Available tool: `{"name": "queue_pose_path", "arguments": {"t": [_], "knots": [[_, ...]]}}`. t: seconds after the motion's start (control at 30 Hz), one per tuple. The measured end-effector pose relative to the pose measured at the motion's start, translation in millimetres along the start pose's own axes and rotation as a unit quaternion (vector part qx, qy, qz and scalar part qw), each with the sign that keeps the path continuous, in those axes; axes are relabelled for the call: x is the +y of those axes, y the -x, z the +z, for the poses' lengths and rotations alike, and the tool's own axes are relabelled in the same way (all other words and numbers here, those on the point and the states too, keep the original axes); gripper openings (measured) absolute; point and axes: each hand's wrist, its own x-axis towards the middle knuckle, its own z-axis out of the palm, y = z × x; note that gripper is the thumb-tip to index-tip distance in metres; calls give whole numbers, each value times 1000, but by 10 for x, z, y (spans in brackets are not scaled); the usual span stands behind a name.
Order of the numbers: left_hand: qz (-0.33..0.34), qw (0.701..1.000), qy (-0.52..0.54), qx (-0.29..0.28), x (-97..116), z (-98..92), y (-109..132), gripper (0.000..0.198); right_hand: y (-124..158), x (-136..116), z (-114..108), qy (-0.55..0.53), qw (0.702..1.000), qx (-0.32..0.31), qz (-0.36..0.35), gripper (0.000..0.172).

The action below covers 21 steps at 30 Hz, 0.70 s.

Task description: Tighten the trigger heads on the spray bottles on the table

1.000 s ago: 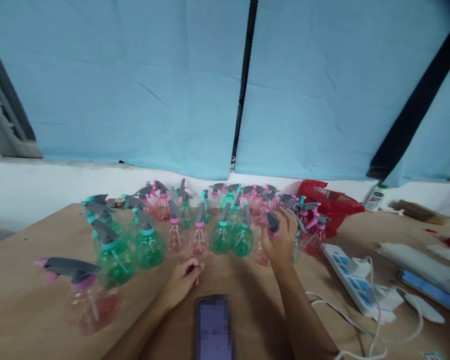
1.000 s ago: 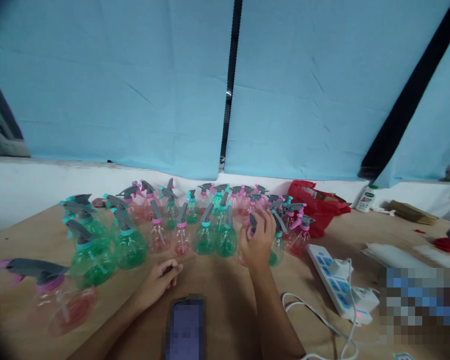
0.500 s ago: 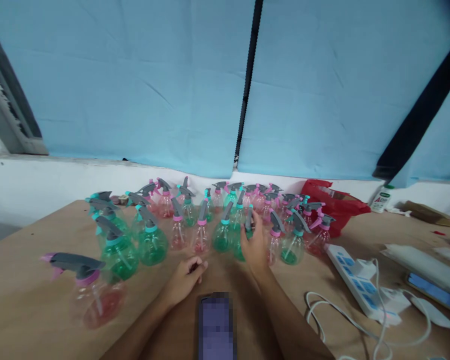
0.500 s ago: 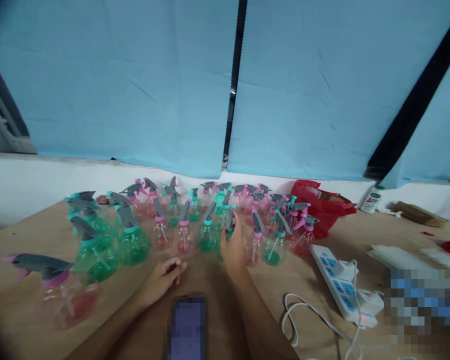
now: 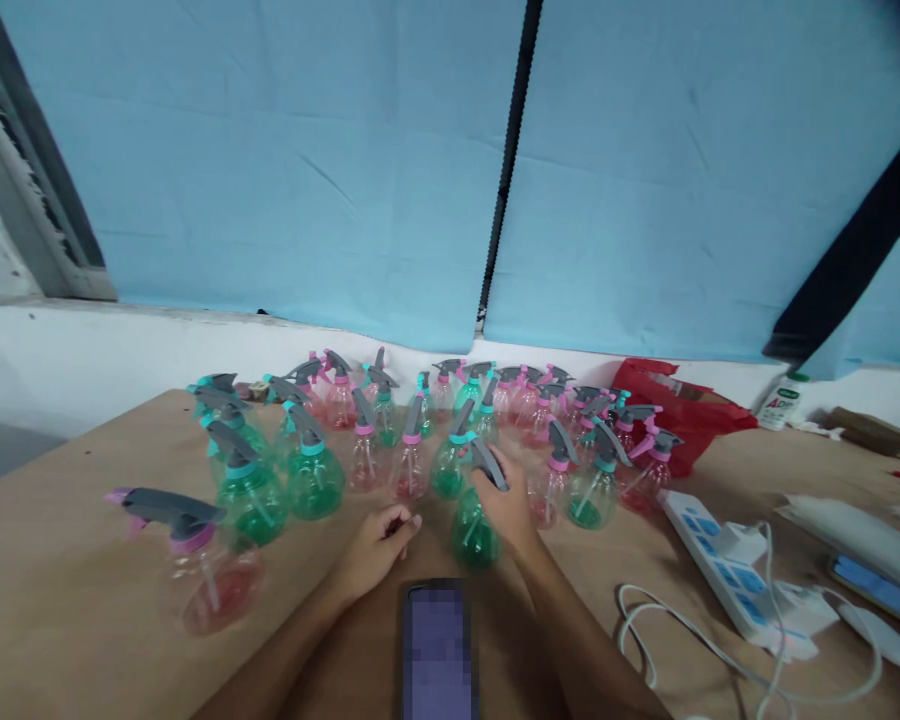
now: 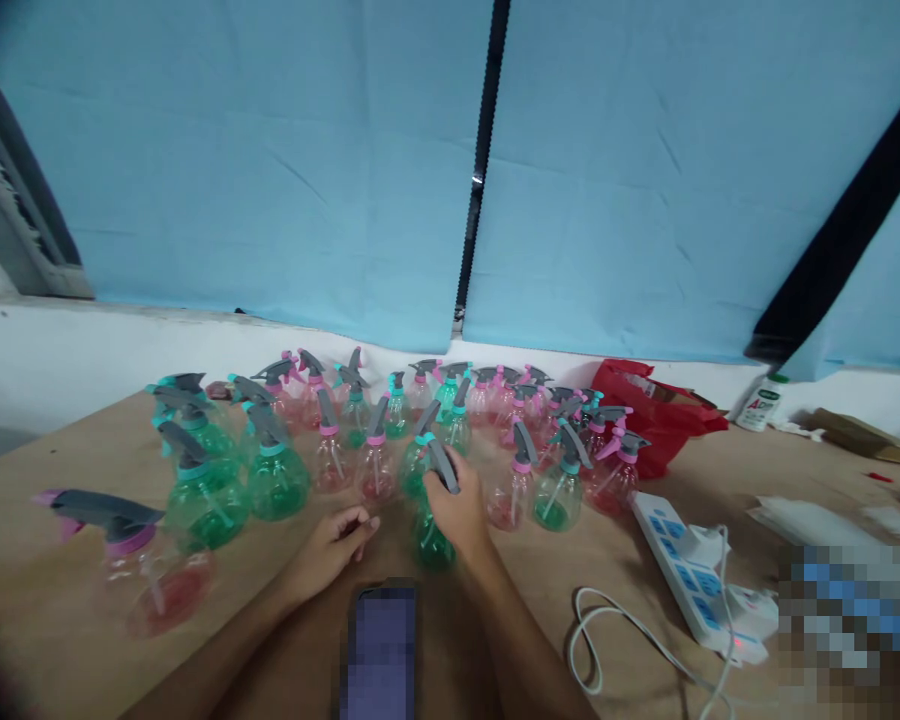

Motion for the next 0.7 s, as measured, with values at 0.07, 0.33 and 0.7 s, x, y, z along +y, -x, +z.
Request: {"name": "queue_pose_path", "arguments": {"t": [0.07,0.33,0.7], "knots": [[5,1000,3,3,-17,2,-5,46,-22,8,49,-45,995,-89,21,26],[-14,998,45,44,-67,-9,-38,49,-126,-28,289,-112,968,-226,15,19],[-2,999,29,33,-110,6,-50,45,-154,-57,327,-128,957,-258,21,19]]}}
